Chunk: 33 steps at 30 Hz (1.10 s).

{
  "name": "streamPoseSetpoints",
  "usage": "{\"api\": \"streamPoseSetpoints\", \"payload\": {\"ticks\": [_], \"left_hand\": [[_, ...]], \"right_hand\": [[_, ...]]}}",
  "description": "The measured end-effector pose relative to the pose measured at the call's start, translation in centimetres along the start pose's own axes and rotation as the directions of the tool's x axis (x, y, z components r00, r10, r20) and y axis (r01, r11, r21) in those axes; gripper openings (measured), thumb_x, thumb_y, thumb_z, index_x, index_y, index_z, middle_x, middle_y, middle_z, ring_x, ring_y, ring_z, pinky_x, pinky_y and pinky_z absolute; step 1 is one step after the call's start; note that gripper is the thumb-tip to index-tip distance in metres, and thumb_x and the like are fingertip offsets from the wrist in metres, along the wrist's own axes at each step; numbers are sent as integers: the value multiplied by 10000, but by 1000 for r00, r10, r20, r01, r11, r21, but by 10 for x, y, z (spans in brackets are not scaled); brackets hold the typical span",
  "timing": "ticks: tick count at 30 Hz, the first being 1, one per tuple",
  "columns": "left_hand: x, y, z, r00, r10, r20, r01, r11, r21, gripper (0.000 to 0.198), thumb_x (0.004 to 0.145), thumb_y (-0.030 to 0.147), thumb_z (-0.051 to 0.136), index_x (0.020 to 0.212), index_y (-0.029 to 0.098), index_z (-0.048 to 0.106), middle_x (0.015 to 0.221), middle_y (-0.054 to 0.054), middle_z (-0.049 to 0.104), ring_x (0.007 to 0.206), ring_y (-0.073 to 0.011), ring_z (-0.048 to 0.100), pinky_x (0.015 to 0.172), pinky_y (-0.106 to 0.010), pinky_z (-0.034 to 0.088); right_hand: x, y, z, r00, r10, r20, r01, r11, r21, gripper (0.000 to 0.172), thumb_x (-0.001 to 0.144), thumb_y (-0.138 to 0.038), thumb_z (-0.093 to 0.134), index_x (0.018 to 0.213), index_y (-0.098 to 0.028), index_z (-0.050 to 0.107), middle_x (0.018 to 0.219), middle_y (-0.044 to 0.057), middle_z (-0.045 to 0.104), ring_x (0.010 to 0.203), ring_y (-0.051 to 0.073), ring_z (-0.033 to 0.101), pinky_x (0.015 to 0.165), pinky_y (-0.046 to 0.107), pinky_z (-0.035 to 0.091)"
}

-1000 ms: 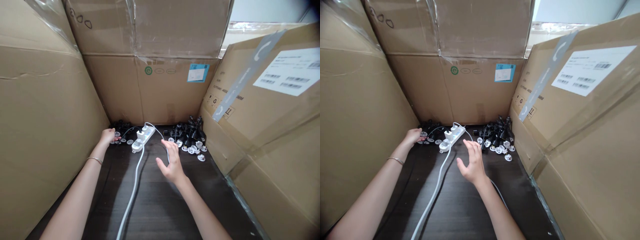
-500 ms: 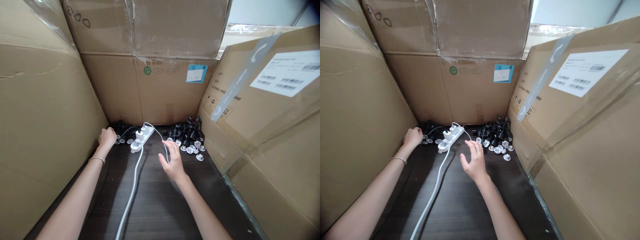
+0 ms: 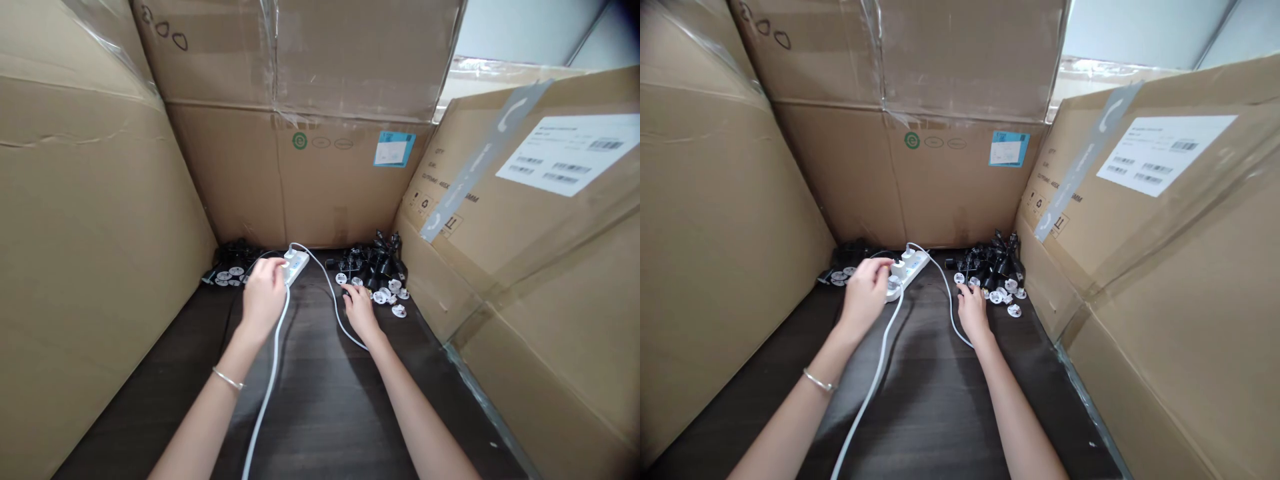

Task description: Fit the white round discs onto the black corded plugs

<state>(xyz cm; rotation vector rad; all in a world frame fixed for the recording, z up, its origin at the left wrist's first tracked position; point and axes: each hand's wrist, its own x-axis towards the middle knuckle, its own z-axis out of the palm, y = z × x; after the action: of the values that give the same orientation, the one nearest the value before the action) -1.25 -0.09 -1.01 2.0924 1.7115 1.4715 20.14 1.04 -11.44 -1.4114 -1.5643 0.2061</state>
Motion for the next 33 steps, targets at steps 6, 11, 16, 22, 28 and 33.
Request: {"api": "streamPoseSetpoints", "payload": {"ticks": [6, 11, 16, 22, 28, 33], "left_hand": [[-41, 25, 41, 985, 47, 164, -13, 979, -203, 267, 885, 246, 355, 1063, 189, 546, 1027, -78, 573, 876, -177, 571, 771, -302, 450], [-57, 20, 46, 927, 374, 29, -367, 920, -135, 686, 816, 431, 497, 1383, 199, 187, 1400, -156, 278, 1299, -286, 262, 1027, -459, 272], [-57, 17, 47, 874, 483, 44, -475, 871, -124, 644, 845, 381, 467, 1376, 174, 166, 1366, -156, 369, 1320, -267, 241, 1071, -489, 155], [-57, 18, 45, 889, 451, 80, -429, 882, -195, 469, 847, 319, 482, 1278, 205, 337, 1177, -103, 539, 1095, -218, 480, 933, -386, 359], [-58, 20, 43, 930, 362, 63, -342, 917, -207, 487, 811, 308, 546, 1266, 212, 403, 1039, -83, 548, 952, -198, 518, 834, -337, 419], [-58, 20, 46, 965, 257, 45, -232, 926, -297, 437, 810, 281, 550, 1226, 208, 437, 1075, -78, 566, 967, -190, 522, 839, -332, 430]], "right_hand": [[7, -32, -22, 993, 67, -98, -44, 975, 218, 323, 857, -284, 396, 1121, -182, 552, 1080, 100, 595, 956, 194, 558, 836, 366, 450], [2, -71, -36, 979, 153, 132, -201, 667, 718, 295, 798, -359, 531, 1062, -239, 583, 1022, 45, 626, 873, 189, 588, 738, 320, 493], [-8, -88, -36, 939, -9, 343, -266, 613, 744, 255, 819, -383, 520, 998, -254, 648, 983, 25, 651, 926, 194, 588, 808, 318, 471], [2, -58, -30, 980, 63, 188, -151, 852, 501, 393, 902, -382, 316, 965, -185, 651, 937, 78, 662, 858, 199, 600, 745, 338, 484], [6, -3, -17, 998, 56, 26, -53, 995, -87, 331, 787, -135, 456, 1071, -180, 619, 1215, 147, 544, 1144, 319, 397, 960, 542, 273], [2, 2, -8, 995, 45, 86, -27, 979, -204, 324, 759, -98, 479, 1039, -170, 625, 1205, 157, 540, 1128, 321, 413, 947, 536, 277]]}}
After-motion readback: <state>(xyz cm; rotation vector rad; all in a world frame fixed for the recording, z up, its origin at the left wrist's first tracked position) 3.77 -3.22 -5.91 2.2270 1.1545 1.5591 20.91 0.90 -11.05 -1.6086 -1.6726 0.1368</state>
